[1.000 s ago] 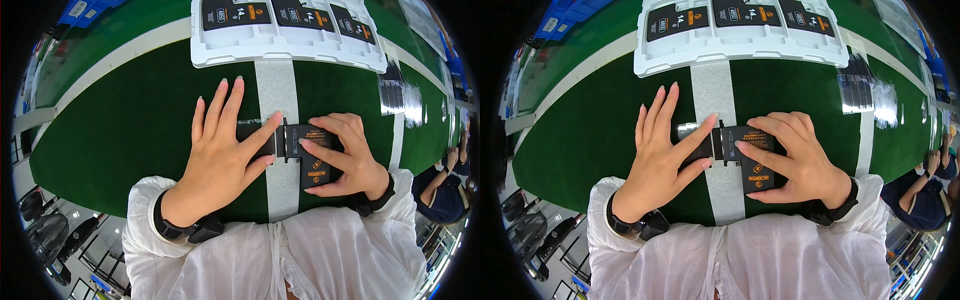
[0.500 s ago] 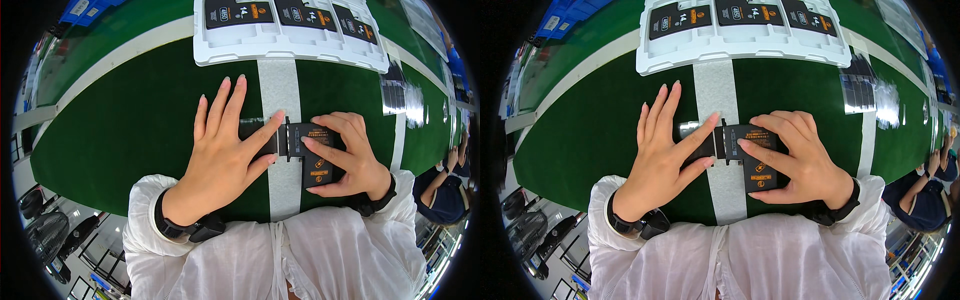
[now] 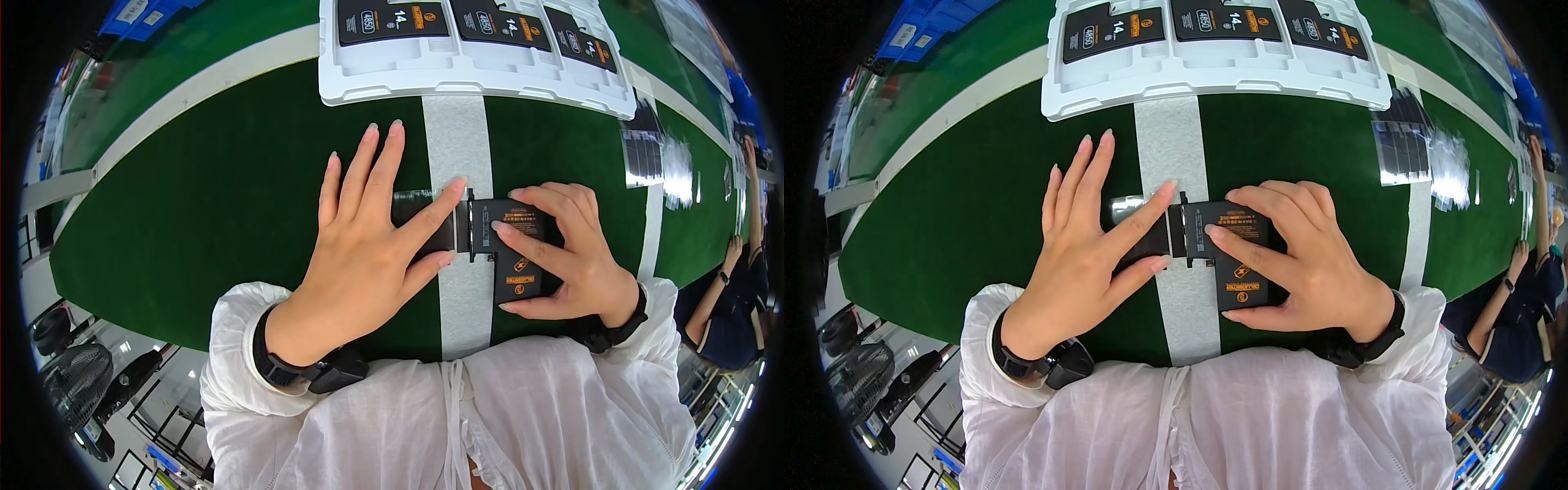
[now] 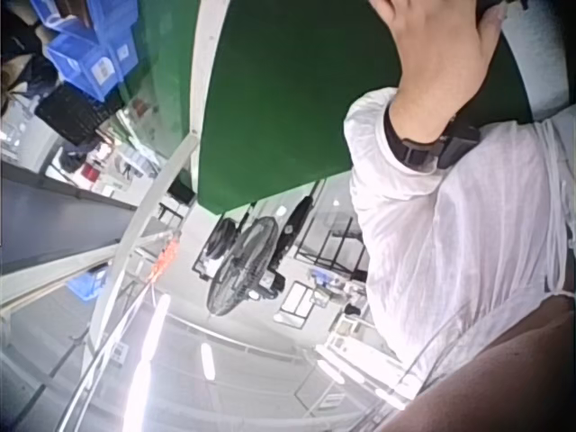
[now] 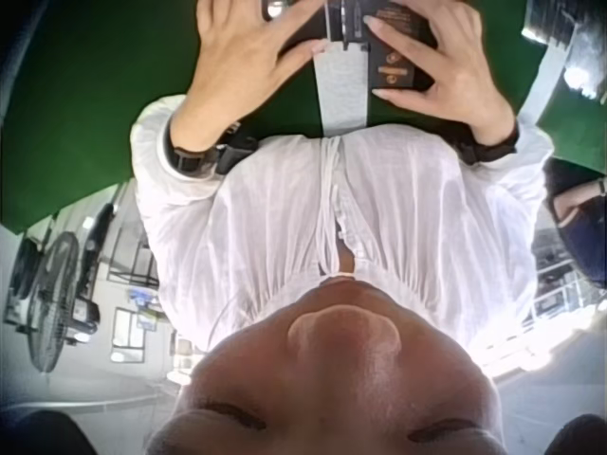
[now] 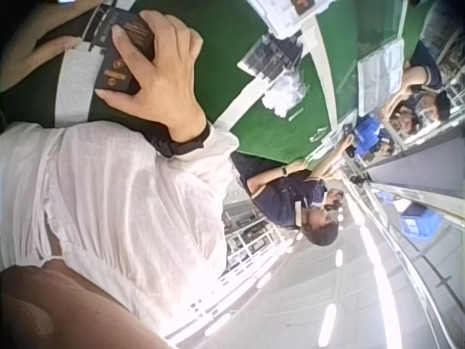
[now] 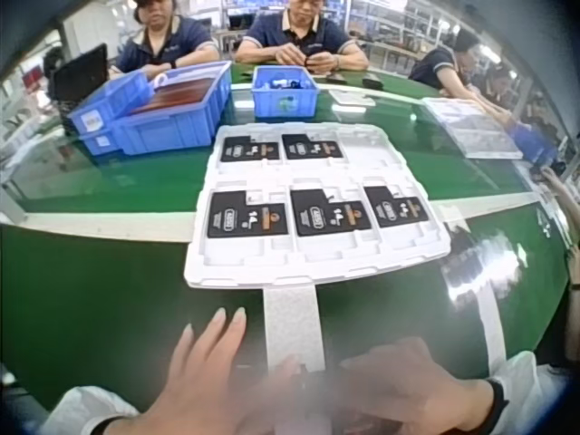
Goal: Manually assembling small battery-like electronics components on an assembly line.
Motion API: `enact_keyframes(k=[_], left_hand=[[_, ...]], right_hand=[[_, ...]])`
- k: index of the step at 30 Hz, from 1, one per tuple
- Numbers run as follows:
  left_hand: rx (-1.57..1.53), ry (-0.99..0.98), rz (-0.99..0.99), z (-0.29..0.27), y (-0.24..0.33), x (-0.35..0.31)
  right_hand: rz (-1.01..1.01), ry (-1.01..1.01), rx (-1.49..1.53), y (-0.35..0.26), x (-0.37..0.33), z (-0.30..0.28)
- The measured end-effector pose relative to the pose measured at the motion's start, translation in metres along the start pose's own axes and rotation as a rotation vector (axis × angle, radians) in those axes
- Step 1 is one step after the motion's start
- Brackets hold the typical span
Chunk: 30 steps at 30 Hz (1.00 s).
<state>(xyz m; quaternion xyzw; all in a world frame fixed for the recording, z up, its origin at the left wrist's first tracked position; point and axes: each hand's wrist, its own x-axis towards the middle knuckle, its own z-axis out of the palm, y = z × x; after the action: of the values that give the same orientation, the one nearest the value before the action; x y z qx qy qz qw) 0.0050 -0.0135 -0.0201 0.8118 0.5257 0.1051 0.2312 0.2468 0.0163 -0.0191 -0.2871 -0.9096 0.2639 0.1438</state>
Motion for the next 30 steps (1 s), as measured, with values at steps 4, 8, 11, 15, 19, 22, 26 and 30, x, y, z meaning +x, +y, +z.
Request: enact_keyframes(k=[4, 8, 11, 15, 19, 22, 26, 30], left_hand=[[0.001, 0.004, 0.004, 0.001, -0.001, 0.000], [0.008, 0.003, 0.010, 0.001, -0.001, 0.000], [0.013, 0.013, 0.018, 0.001, -0.001, -0.001], [0.033, 0.015, 0.042, 0.002, -0.002, -0.001], [0.031, 0.093, 0.079, 0.000, -0.003, -0.001], [0.011, 0.159, 0.206, -0.003, -0.002, 0.004], [-0.082, 0.096, 0.347, 0.011, -0.012, 0.009], [-0.142, 0.123, 0.360, 0.010, -0.013, 0.013]], right_hand=[[0.008, -0.016, -0.022, -0.001, 0.000, 0.000], [0.013, -0.018, -0.039, -0.003, 0.000, -0.001], [0.012, -0.016, -0.053, -0.005, 0.000, -0.002], [-0.002, -0.008, -0.086, -0.008, -0.001, -0.001], [-0.032, 0.007, -0.109, -0.009, -0.001, -0.001], [-0.044, 0.031, -0.108, -0.008, -0.003, 0.000], [-0.081, 0.050, -0.126, -0.010, -0.004, -0.001], [-0.099, 0.066, -0.143, -0.008, -0.006, 0.001]])
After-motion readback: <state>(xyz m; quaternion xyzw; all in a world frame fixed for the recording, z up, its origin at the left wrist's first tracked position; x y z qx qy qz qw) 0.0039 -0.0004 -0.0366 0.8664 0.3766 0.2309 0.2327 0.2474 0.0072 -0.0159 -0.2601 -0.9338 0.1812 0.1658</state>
